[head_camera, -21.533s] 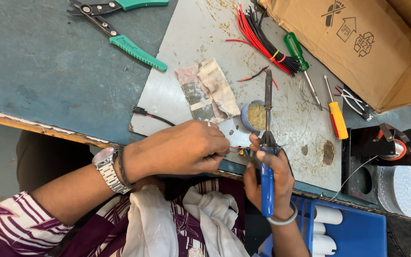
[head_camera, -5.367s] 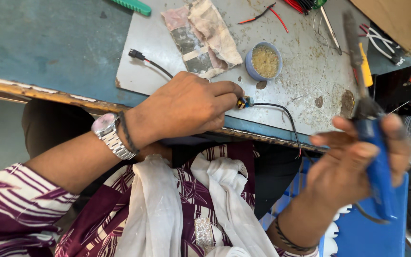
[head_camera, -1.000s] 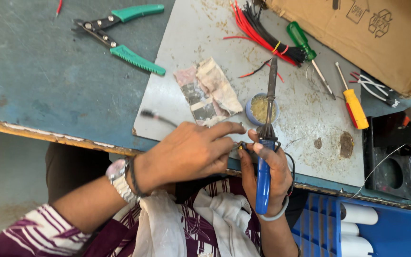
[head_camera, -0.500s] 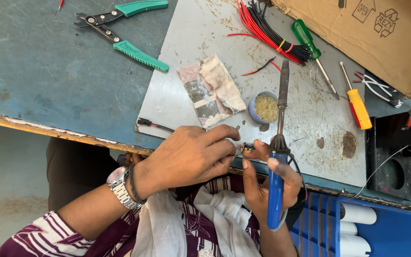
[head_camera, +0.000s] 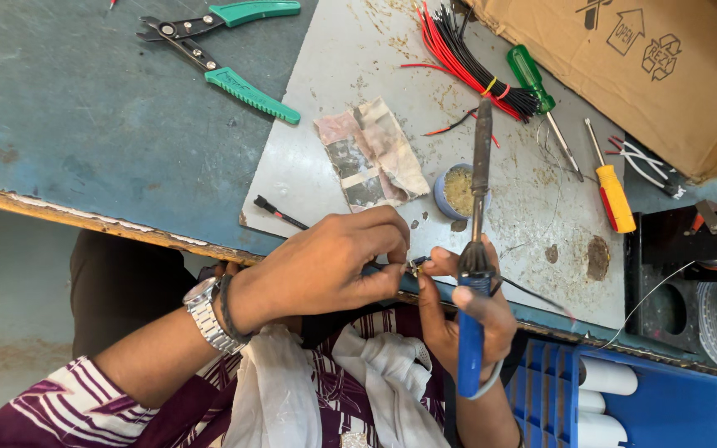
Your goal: The person solders wires to a small electronic component using a soldering iron and solder wire. They apply flux from a small container, heat the connection points, and add solder to secure the wires to the component.
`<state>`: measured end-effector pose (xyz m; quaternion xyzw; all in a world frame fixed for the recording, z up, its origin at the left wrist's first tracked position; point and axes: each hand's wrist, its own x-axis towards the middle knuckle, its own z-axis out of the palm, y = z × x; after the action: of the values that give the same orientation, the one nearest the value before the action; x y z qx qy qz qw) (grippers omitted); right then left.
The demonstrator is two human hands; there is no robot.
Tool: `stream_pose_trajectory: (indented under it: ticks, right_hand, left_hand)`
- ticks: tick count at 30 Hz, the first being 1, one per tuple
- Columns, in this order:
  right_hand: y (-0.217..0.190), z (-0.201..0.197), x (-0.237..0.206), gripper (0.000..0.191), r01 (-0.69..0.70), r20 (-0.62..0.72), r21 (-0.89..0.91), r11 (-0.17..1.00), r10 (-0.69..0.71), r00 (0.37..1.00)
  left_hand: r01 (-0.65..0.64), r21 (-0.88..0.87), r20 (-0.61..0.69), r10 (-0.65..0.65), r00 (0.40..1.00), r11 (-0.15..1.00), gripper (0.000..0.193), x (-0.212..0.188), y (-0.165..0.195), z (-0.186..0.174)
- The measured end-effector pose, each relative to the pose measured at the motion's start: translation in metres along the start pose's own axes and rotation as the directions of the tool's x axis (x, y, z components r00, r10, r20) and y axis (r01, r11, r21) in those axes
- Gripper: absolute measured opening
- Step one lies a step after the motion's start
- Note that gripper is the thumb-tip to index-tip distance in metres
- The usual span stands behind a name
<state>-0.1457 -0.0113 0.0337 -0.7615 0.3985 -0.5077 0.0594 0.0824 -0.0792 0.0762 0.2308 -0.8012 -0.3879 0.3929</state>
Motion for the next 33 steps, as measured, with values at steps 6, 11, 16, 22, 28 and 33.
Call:
stream_pose_trajectory:
  ticks: [6, 11, 16, 22, 28, 33]
  right_hand:
    - [-0.001, 0.005, 0.011, 0.063, 0.114, -0.003, -0.09, 0.989, -0.115, 0.993]
    - [0.002, 0.009, 0.011, 0.066, 0.166, -0.047, -0.128, 0.978, -0.173, 0.984]
    - [0.006, 0.011, 0.008, 0.066, 0.21, -0.069, -0.155, 0.965, -0.223, 0.972]
    - [0.01, 0.014, 0.006, 0.071, 0.251, -0.108, -0.207, 0.946, -0.277, 0.955]
    - [0.011, 0.015, 0.001, 0.069, 0.222, -0.116, -0.195, 0.955, -0.248, 0.962]
    - [0.013, 0.017, 0.0, 0.069, 0.22, -0.139, -0.167, 0.961, -0.244, 0.96]
  left_hand:
    - [-0.015, -0.107, -0.01, 0.014, 1.0, 0.994, 0.019, 0.005, -0.008, -0.001]
    - [-0.031, -0.167, -0.021, 0.028, 0.999, 0.986, 0.02, 0.007, -0.015, -0.001]
    - [-0.02, -0.193, -0.011, 0.018, 1.0, 0.981, 0.022, 0.009, -0.019, 0.001]
    - [0.0, -0.197, 0.01, 0.002, 1.0, 0.98, 0.024, 0.01, -0.02, 0.003]
    - [-0.001, -0.186, 0.018, 0.004, 1.0, 0.983, 0.025, 0.01, -0.019, 0.002]
    - [0.006, -0.171, 0.02, -0.003, 1.0, 0.985, 0.026, 0.011, -0.018, 0.002]
